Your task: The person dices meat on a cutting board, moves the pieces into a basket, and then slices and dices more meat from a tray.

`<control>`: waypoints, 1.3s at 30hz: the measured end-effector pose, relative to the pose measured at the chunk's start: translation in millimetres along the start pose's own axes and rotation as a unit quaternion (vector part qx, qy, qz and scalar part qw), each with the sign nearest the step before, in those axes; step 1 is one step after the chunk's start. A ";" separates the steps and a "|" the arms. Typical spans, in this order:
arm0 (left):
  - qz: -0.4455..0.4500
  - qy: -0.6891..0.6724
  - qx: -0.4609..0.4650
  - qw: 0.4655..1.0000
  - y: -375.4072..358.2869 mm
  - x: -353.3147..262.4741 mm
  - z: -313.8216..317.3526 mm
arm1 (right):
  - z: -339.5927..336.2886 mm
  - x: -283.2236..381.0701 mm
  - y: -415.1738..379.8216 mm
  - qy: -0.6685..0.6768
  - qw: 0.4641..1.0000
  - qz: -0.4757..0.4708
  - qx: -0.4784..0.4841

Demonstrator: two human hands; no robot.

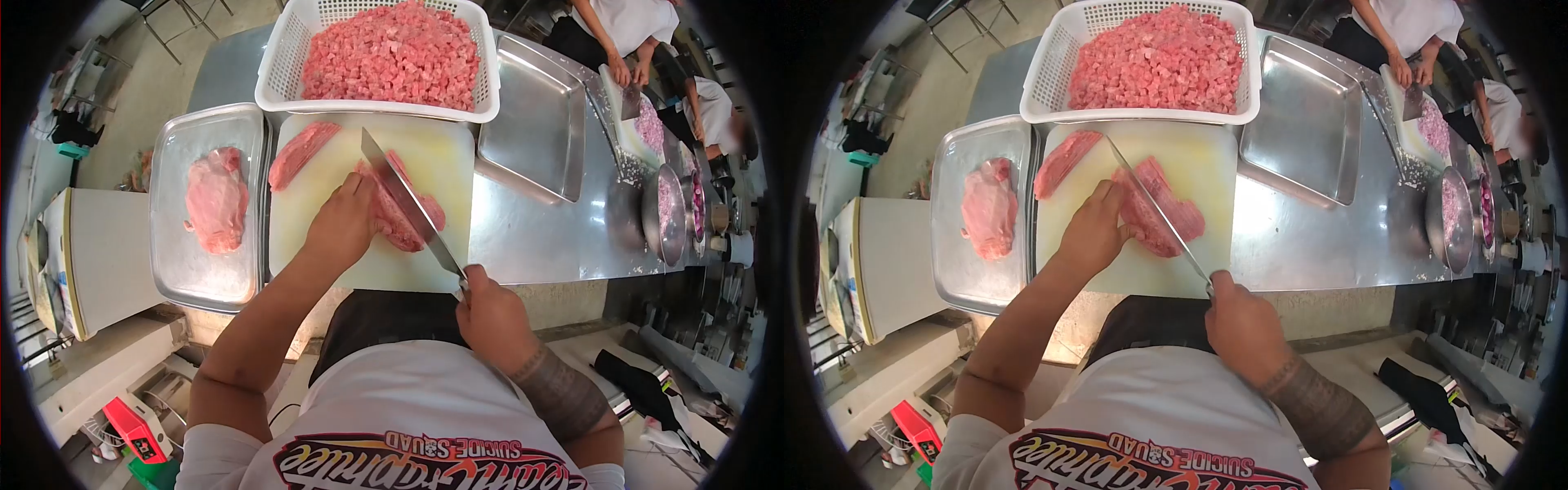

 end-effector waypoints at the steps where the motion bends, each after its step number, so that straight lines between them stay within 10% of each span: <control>1: 0.002 0.000 0.005 1.000 -0.2 0.6 0.8 | -4.1 1.8 -7.7 0.012 1.000 0.000 0.011; 39: 0.006 -0.023 -0.042 0.999 -8.0 13.1 12.3 | 73.6 11.3 74.4 -0.104 0.993 -0.055 -0.019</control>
Point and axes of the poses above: each hand's wrist, its own y-axis towards the middle knuckle, its own z-axis out of the palm, x = y × z, the point moved 6 cm from there along y, towards the middle knuckle
